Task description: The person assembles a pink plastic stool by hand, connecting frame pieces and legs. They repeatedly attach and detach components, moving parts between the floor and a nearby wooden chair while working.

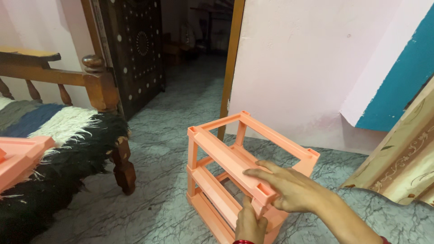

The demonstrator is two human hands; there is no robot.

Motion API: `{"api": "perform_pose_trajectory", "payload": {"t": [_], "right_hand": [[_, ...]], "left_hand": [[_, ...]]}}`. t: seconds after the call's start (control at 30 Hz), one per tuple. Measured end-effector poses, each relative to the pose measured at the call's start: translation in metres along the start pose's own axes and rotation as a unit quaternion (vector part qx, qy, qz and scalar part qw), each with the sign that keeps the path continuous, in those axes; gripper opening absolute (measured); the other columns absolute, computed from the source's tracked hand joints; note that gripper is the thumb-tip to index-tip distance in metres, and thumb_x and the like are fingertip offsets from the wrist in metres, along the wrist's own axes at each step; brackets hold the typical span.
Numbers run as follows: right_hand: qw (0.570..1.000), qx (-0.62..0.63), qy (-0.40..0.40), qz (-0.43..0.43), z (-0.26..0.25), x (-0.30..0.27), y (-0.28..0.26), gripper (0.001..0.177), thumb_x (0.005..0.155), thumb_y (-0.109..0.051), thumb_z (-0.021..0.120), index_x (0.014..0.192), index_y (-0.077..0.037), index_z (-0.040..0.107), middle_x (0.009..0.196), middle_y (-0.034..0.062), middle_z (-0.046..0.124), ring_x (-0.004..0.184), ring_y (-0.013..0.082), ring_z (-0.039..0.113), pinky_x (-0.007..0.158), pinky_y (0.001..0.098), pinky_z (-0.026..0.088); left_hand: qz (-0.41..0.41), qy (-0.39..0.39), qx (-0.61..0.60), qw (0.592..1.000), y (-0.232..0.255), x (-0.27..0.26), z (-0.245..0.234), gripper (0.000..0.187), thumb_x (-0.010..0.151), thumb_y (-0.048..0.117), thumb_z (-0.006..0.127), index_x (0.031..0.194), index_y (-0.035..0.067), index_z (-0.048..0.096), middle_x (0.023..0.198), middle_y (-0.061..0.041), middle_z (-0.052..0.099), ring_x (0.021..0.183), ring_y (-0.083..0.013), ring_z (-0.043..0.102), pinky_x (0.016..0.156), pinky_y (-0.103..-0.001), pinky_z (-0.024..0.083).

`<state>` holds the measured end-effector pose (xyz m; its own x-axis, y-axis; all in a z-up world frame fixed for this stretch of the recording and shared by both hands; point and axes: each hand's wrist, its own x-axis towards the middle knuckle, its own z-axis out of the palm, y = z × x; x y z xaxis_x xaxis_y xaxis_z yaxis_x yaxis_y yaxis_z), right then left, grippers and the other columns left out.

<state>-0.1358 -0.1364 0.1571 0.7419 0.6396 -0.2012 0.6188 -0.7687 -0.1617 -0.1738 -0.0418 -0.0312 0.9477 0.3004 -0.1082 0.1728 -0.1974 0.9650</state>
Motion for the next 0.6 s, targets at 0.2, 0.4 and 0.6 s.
{"api": "perform_pose_trajectory", "payload": {"t": [0.2,0.4,0.6], "right_hand": [[0.994,-0.035,0.096,0.047,0.012,0.002,0.062,0.101,0.067,-0.002,0.077,0.154,-0.037,0.040,0.163,-0.0043,0.034,0.139,0.0209,0.050,0.112,0.0399,0.045],[0.982,-0.087,0.162,0.042,0.038,0.022,0.130,0.094,0.068,-0.012,0.083,0.152,-0.029,0.044,0.161,0.0081,0.030,0.149,0.0278,0.031,0.124,0.0491,0.023],[0.970,-0.105,0.149,0.160,0.053,0.042,0.163,0.085,0.075,-0.017,0.081,0.150,-0.038,0.046,0.165,0.0068,0.022,0.154,0.0305,0.021,0.124,0.0543,0.018]], "left_hand": [[0.132,0.034,0.025,0.990,-0.022,0.020,-0.009,0.070,0.075,0.000,0.071,0.139,0.003,0.043,0.102,-0.027,0.072,0.099,-0.0404,0.073,0.081,-0.044,0.060],[0.142,-0.017,0.025,0.989,-0.043,0.068,-0.035,0.074,0.075,0.000,0.072,0.142,0.005,0.043,0.116,-0.023,0.072,0.113,-0.0341,0.071,0.094,-0.038,0.056],[0.169,-0.046,0.042,0.984,-0.051,0.110,-0.046,0.080,0.072,-0.001,0.075,0.144,0.004,0.041,0.118,-0.022,0.071,0.114,-0.0321,0.070,0.096,-0.038,0.055]]}}
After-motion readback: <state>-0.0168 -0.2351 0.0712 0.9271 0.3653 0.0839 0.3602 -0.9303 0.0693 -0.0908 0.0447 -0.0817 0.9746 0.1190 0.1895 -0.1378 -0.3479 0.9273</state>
